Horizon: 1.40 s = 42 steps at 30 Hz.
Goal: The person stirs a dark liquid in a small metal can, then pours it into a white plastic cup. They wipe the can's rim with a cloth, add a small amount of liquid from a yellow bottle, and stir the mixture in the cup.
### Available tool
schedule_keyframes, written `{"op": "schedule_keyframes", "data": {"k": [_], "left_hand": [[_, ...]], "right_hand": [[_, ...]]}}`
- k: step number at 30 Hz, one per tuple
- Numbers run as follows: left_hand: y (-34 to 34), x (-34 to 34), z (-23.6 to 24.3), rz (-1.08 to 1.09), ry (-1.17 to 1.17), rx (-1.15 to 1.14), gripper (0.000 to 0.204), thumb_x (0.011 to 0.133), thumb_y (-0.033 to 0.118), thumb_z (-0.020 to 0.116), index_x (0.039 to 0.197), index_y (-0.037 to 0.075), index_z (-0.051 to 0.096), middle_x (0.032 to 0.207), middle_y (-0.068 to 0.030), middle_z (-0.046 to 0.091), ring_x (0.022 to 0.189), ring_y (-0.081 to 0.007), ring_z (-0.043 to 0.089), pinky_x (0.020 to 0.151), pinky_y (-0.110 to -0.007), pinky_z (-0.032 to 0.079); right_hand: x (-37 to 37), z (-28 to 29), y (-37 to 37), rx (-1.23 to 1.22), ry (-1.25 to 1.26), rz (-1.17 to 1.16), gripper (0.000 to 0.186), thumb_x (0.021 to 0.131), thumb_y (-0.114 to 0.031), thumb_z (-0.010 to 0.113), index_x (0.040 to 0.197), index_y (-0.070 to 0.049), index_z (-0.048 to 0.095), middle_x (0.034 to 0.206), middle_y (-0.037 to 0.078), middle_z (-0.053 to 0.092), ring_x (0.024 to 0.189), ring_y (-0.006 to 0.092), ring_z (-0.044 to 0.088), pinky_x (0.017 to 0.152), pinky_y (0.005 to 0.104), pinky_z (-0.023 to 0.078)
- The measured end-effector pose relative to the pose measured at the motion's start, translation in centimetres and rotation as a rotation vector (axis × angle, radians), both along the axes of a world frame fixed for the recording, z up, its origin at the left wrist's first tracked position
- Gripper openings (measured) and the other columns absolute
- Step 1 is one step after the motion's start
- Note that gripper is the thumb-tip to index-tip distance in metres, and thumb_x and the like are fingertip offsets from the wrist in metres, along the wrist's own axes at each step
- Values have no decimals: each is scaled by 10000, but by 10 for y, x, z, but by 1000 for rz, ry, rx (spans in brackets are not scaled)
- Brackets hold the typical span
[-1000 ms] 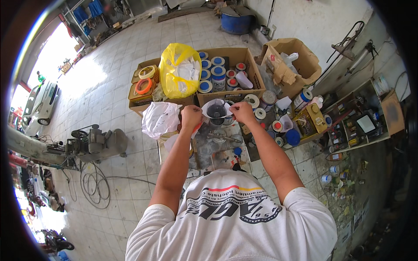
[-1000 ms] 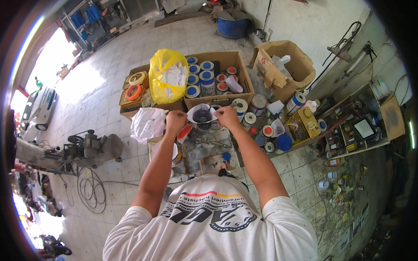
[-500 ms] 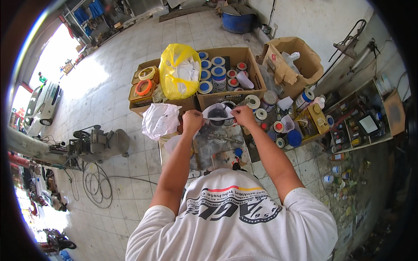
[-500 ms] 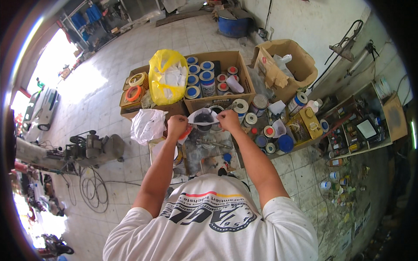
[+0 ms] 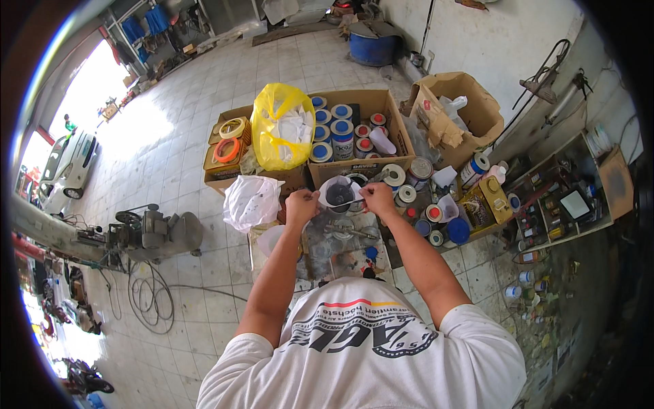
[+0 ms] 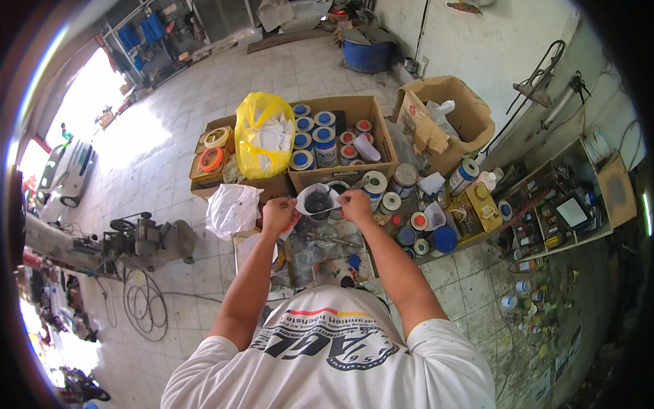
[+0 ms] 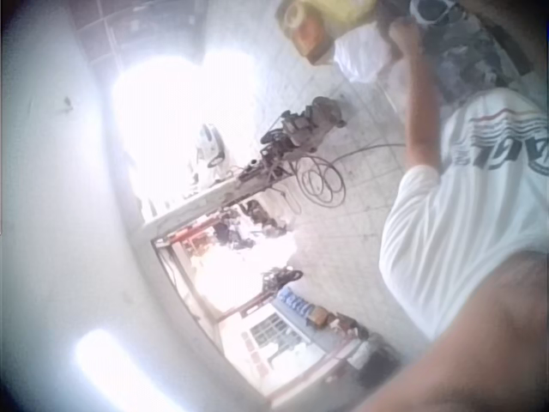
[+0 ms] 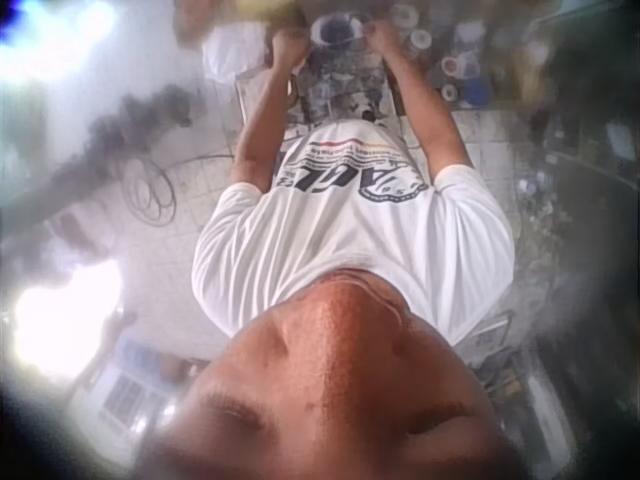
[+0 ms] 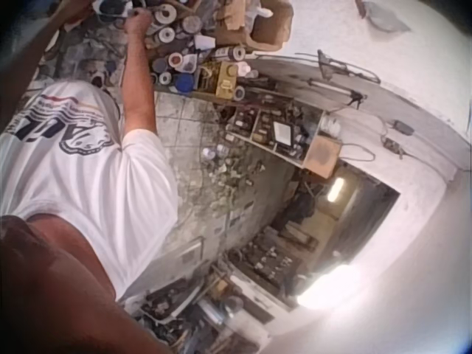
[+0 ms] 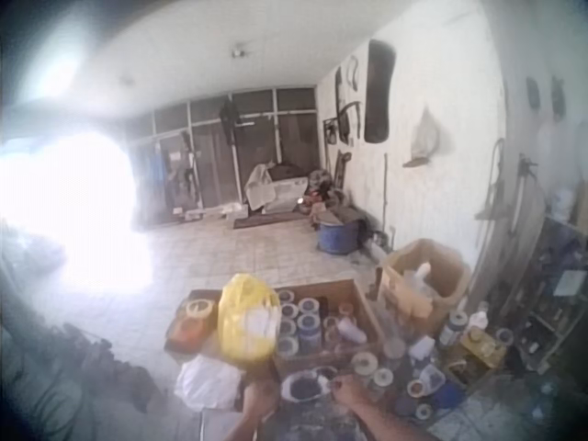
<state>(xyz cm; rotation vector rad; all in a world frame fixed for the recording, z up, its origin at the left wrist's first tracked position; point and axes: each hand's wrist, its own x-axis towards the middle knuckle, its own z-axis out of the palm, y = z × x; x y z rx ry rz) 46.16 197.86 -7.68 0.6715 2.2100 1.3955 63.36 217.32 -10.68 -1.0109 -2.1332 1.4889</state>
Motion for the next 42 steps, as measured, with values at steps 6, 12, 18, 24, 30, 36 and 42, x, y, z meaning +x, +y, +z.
{"op": "schedule_keyframes", "data": {"k": [6,12,18,24,30,36,42], "left_hand": [[-13,21,-77,240,-539,142,365,998,325,700,988,-40,712,731,-116,702,592,-215,687,541,-349,558],[1,82,-136,221,-1030,-15,544,1000,310,673,1372,-50,507,1154,-251,632,902,-380,716,711,-497,636],[24,74,-157,369,-1106,47,644,993,325,706,1494,36,424,1295,-321,555,996,-449,706,856,-585,602],[35,78,-174,324,-976,109,398,964,130,667,1276,-85,545,1132,-291,645,911,-443,733,770,-523,658],[37,88,-160,372,-897,191,360,881,-8,605,1226,-74,526,1030,-228,649,772,-414,749,638,-479,666],[25,81,-134,373,-949,233,281,906,28,636,1127,-123,549,1072,-285,643,878,-452,747,752,-496,685],[19,72,-115,380,-1037,189,329,899,1,642,1186,-105,521,1150,-269,597,948,-452,741,804,-548,677]], "right_hand": [[4,-5,1,20,0,-15,176,978,-118,715,941,46,766,672,94,722,545,167,717,496,342,587],[6,-6,-1,4,31,-30,186,975,-124,722,918,49,760,663,88,717,542,153,712,494,332,575],[-4,1,-11,-110,22,-63,184,966,-115,725,898,53,757,662,95,715,539,155,710,474,310,553],[-7,6,-6,-166,8,-70,196,965,-118,722,898,63,751,665,95,712,535,157,710,472,320,569],[-4,7,8,-185,49,-19,195,966,-125,719,924,63,752,667,97,716,524,157,704,458,312,563],[-6,15,17,-260,100,27,191,963,-115,710,924,67,755,682,105,726,547,174,722,471,313,570],[-5,23,31,-339,203,-33,188,957,-105,710,961,75,764,711,114,734,567,188,735,470,319,587]]}}
